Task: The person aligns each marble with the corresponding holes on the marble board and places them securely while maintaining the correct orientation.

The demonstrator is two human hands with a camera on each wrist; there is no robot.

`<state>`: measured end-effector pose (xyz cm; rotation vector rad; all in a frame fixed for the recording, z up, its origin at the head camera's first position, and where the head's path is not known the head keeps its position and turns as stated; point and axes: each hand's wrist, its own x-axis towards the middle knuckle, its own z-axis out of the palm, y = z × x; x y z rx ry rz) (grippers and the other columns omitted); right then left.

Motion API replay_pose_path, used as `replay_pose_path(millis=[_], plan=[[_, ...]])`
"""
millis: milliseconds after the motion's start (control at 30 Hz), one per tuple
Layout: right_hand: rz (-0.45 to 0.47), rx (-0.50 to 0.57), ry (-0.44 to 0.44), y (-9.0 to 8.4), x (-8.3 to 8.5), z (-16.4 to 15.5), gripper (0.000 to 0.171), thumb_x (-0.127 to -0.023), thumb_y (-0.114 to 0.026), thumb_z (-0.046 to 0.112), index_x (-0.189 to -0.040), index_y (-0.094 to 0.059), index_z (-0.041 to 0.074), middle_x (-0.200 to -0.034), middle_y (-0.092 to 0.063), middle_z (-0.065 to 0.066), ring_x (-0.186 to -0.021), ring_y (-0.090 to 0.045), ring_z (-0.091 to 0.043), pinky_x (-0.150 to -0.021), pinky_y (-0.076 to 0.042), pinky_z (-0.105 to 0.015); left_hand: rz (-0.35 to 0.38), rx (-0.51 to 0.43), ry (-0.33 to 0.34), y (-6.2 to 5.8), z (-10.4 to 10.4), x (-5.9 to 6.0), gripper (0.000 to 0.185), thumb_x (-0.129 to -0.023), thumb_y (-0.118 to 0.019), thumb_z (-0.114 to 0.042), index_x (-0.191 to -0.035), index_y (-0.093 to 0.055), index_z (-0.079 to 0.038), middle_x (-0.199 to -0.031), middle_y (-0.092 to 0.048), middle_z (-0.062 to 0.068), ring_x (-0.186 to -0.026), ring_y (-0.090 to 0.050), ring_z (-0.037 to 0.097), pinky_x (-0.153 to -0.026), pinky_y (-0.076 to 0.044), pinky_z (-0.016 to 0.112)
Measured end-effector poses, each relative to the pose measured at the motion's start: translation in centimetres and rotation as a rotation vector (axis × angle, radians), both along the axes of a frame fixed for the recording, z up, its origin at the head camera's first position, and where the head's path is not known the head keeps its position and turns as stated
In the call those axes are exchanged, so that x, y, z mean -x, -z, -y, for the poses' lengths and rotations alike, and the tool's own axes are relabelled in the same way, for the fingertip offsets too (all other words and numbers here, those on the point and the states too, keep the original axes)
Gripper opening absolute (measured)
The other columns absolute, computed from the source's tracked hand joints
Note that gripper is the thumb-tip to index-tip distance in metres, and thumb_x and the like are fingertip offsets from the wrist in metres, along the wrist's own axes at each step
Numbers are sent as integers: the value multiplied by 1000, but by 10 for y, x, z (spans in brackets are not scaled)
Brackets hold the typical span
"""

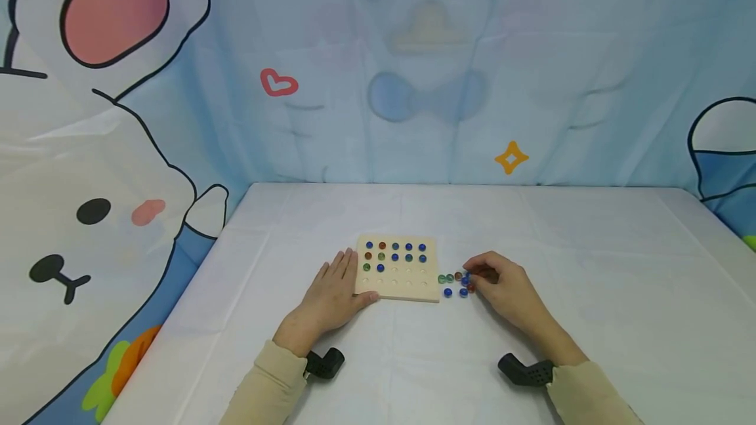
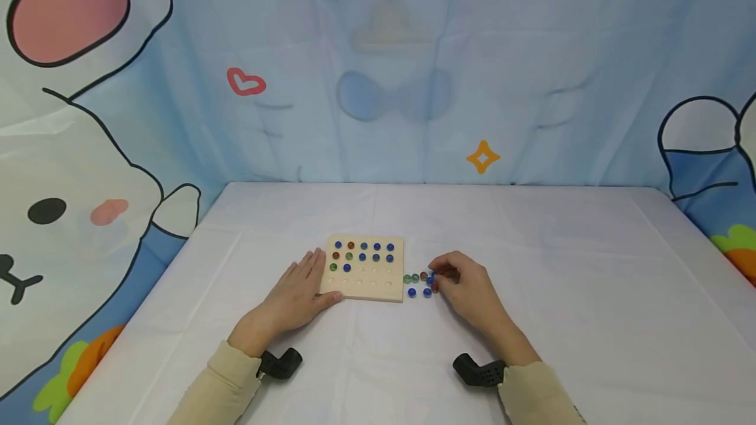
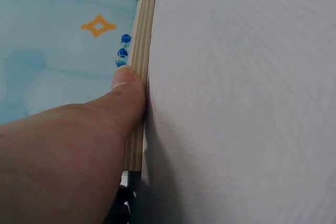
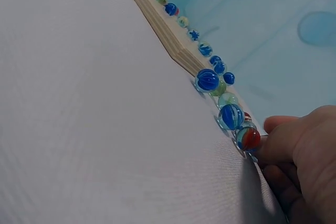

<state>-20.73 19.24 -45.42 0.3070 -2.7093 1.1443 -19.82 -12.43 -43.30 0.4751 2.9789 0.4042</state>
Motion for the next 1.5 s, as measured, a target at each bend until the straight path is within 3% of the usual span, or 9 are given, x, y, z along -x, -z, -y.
replay_pose_path(millis=[867,967,1167,1333,1500], plan=[[5,25,33,-5,2,3,19,-93,-63,2,-110,-67,9,-109,-69,-7,-98,-63,-20,-81,-50,-17,-1,-6,-4,2,0,1,90,-98,-47,-59,-157,-16,1,-165,-17,17,-154,-15,32,-125,-18,51],[2,26,39,-8,2,6,18,-94,-62,3,-111,-67,8,-111,-69,-8,-102,-63,-22,-84,-52,-21,-1,-10,-4,2,0,0,89,-98,-48,-58,-157,-16,2,-165,-18,17,-154,-15,32,-125,-18,51],[-17,29,26,-14,1,12,17,-95,-61,2,-110,-66,7,-112,-68,-9,-104,-62,-24,-91,-54,-44,-5,-5,-4,0,0,-2,89,-98,-49,-56,-157,-18,2,-165,-19,18,-154,-17,32,-124,-19,50],[-13,59,-6,-19,2,18,16,-95,-61,2,-109,-66,8,-111,-67,-10,-97,-64,-25,-76,-58,-31,-10,0,1,0,0,-1,89,-99,-49,-57,-157,-18,3,-165,-19,18,-154,-18,32,-124,-19,50],[-52,63,-44,-25,4,29,16,-93,-63,1,-107,-67,8,-109,-69,-9,-97,-64,-22,-80,-58,-31,-9,4,2,0,0,0,89,-99,-48,-57,-157,-18,3,-165,-19,18,-154,-17,32,-124,-19,50]])
